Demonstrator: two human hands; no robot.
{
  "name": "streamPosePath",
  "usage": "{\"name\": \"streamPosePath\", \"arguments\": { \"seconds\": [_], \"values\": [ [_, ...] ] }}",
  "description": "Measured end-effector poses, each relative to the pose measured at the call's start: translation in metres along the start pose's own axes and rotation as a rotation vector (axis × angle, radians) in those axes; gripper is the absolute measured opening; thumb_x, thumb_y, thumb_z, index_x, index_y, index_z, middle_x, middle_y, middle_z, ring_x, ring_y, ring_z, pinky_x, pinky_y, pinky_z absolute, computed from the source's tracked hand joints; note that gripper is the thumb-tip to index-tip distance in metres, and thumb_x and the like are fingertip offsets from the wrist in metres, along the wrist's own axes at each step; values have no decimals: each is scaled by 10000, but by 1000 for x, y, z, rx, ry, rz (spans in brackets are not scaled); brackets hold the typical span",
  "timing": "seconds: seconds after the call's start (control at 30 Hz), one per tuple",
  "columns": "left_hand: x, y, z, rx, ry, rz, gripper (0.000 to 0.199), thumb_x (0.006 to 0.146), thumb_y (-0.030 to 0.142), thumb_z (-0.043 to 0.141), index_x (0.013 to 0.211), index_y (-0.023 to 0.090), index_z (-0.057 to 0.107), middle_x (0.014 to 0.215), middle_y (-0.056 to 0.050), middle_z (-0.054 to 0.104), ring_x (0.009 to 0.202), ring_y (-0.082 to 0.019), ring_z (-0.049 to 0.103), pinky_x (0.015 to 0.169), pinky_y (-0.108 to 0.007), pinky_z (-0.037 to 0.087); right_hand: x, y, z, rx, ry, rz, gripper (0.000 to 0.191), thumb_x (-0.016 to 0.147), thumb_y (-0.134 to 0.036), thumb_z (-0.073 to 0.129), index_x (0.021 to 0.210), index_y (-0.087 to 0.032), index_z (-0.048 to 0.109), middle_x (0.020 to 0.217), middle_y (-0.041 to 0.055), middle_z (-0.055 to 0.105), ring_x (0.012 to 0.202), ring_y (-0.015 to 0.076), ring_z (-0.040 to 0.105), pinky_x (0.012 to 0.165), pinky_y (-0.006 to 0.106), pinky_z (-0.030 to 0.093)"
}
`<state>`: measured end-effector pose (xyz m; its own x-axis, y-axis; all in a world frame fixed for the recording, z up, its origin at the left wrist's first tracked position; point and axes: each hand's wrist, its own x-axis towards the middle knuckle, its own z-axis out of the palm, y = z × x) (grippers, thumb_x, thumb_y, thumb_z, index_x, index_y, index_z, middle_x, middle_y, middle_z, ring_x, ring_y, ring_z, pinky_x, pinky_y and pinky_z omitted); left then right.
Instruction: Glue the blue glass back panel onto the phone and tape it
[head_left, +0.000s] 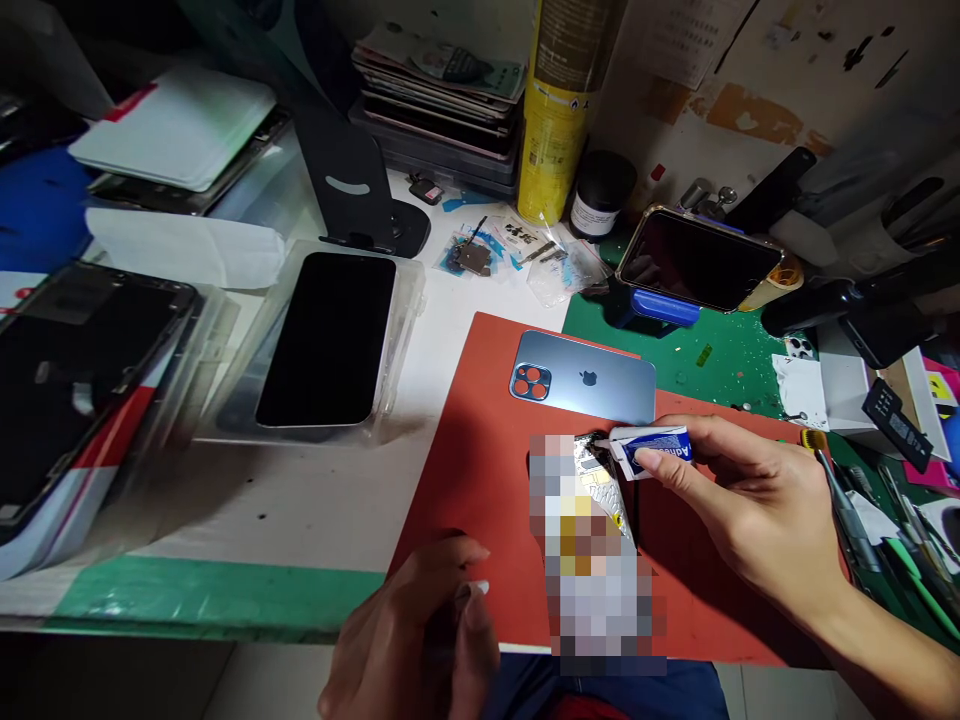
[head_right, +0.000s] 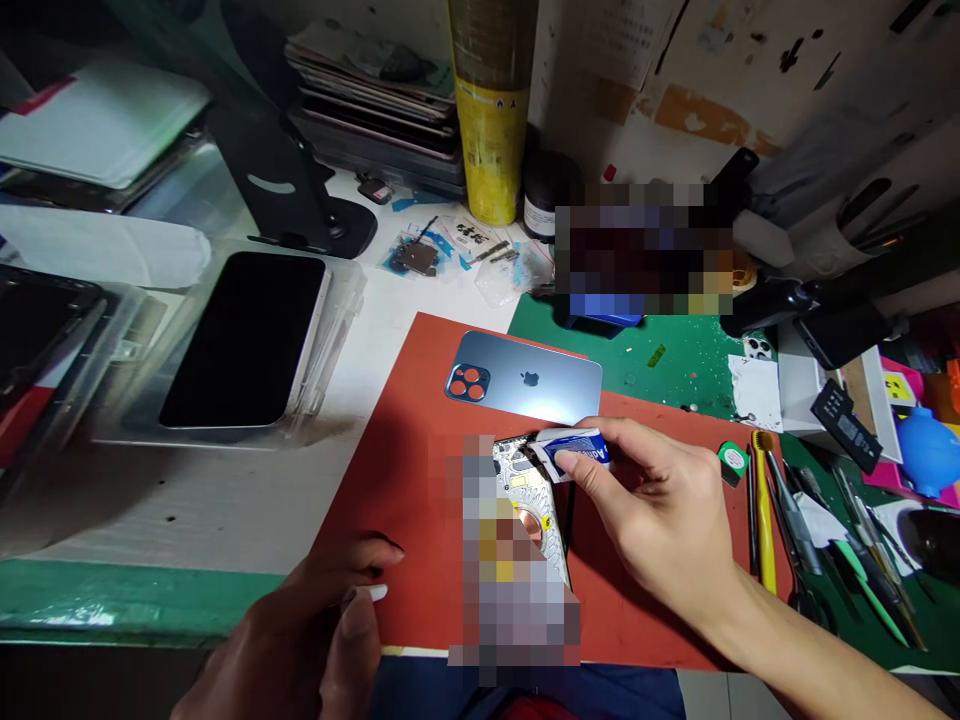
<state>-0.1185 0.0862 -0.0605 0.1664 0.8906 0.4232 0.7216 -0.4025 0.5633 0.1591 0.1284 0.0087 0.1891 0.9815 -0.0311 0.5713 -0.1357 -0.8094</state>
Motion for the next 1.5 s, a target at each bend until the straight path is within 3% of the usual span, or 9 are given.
{"name": "streamPosePath", "arguments": {
  "seconds": [0.13,0.4,1.07,1.27,1.5],
  "values": [
    [-1,-2,-1,-11,-6,-7,68,1015,223,611,1077,230,636,936,-39,836,670,-130,783,632,-199,604,-2,-1,-2,-11,-9,0,78,950,-382,834,983,-315,857,939,-42,863,784,166,787,711,266,605],
    [0,3,0,-10,12,-34,67,1025,225,590,1071,225,639,927,-48,828,708,-140,791,712,-220,631,-4,-1,-4,-18,-26,18,103,955,-398,830,1002,-313,863,998,-15,871,864,218,815,751,319,631],
    [-4,-5,1,-48,-7,-17,82,1011,226,631,1089,228,656,954,-30,835,732,-140,809,655,-188,619,-8,-10,-11,43,-30,53,70,912,-400,868,972,-367,883,925,-28,870,770,199,814,704,269,667],
    [-6,-5,2,-42,18,-39,79,1011,223,635,1083,224,668,962,-27,838,738,-133,808,706,-187,629,-12,-12,-20,96,-8,129,128,863,-447,893,932,-339,890,925,2,874,775,227,828,696,266,687],
    [-3,1,-1,-29,8,-81,103,1029,234,610,1104,229,681,957,-14,835,767,-132,809,736,-192,626,-15,-8,-34,171,-69,231,157,855,-458,918,941,-330,888,917,13,866,743,203,818,638,211,669]
  ]
}}
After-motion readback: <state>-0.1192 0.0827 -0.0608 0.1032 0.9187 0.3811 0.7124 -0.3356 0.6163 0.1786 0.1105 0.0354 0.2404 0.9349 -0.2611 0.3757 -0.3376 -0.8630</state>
